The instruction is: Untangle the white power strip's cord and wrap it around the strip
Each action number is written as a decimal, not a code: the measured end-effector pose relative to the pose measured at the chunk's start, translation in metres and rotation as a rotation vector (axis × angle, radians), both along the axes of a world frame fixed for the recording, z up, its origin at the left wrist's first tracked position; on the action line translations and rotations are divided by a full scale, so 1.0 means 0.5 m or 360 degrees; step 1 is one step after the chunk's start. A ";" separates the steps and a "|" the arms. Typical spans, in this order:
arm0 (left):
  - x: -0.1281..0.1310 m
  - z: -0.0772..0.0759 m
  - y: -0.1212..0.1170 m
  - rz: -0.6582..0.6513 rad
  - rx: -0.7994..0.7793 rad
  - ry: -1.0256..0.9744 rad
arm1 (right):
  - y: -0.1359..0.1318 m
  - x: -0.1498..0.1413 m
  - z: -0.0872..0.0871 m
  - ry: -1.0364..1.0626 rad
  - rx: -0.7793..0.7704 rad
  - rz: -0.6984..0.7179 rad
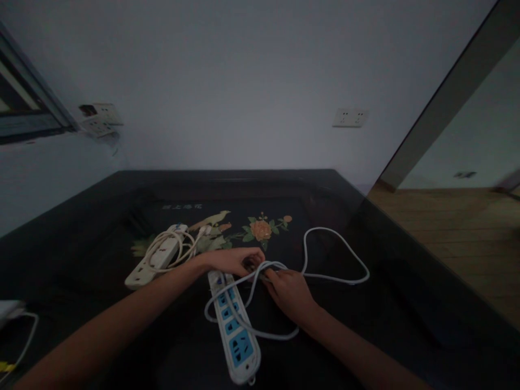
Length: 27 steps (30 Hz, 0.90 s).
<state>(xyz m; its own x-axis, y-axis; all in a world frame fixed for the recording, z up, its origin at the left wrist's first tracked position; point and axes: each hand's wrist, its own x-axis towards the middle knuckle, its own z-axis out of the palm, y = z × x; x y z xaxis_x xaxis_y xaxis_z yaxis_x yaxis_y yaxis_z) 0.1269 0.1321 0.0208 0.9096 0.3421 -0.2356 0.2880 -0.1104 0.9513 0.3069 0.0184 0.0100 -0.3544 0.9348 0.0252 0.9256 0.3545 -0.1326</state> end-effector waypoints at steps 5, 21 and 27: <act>0.001 -0.006 -0.005 -0.0004 0.0780 0.0167 | 0.008 0.018 -0.001 0.0216 0.0163 0.0017; -0.041 0.018 0.012 -0.0011 0.1468 0.0355 | -0.049 0.056 0.007 -0.0186 -0.0133 -0.0627; -0.114 0.086 0.060 0.0107 0.1709 0.0547 | -0.051 0.059 -0.007 -0.0278 -0.0060 -0.0538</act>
